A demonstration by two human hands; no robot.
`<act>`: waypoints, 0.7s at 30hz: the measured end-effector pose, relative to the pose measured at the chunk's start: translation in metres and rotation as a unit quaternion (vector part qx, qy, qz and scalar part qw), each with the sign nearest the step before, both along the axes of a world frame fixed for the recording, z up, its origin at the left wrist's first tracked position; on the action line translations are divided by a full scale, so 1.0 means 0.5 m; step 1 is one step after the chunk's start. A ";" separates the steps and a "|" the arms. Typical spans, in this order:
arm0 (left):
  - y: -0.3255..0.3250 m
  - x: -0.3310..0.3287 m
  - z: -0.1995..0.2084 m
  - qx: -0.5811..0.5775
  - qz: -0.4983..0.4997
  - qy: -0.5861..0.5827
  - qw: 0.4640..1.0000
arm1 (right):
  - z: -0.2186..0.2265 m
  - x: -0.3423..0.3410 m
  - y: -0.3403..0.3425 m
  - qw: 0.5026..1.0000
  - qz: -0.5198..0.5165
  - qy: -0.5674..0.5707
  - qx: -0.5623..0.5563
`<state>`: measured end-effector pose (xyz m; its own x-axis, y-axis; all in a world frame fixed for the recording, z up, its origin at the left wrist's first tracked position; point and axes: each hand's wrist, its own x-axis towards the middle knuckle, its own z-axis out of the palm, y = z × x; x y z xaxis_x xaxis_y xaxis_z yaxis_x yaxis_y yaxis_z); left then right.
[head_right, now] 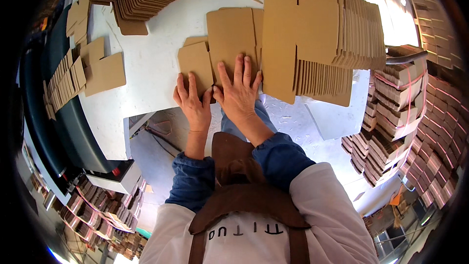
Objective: The person folds flat cardboard pieces into box shapes by hand and stacks them on a table. They then carry stacks of the folded boxes to a strapping machine, where they are secured with pink bands. The person repeats this process, moving between the table and the machine to assemble and bundle the boxes.
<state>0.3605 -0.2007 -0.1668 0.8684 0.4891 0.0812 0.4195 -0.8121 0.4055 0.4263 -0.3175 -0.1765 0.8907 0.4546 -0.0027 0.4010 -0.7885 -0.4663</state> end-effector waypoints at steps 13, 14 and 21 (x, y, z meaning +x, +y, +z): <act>0.011 -0.017 -0.013 0.008 -0.008 -0.016 1.000 | -0.011 -0.007 0.006 1.000 0.010 -0.009 -0.002; 0.012 -0.018 -0.011 0.013 -0.011 -0.014 1.000 | -0.010 -0.009 0.007 1.000 0.011 -0.012 -0.003; 0.058 -0.008 0.098 0.070 -0.137 0.097 0.983 | 0.078 -0.011 -0.005 0.996 0.075 0.001 -0.041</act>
<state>0.3564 -0.1719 -0.1176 0.9717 0.2309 -0.0503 0.2363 -0.9473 0.2161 0.4210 -0.3201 -0.1377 0.8123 0.5813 -0.0465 0.5173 -0.7551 -0.4028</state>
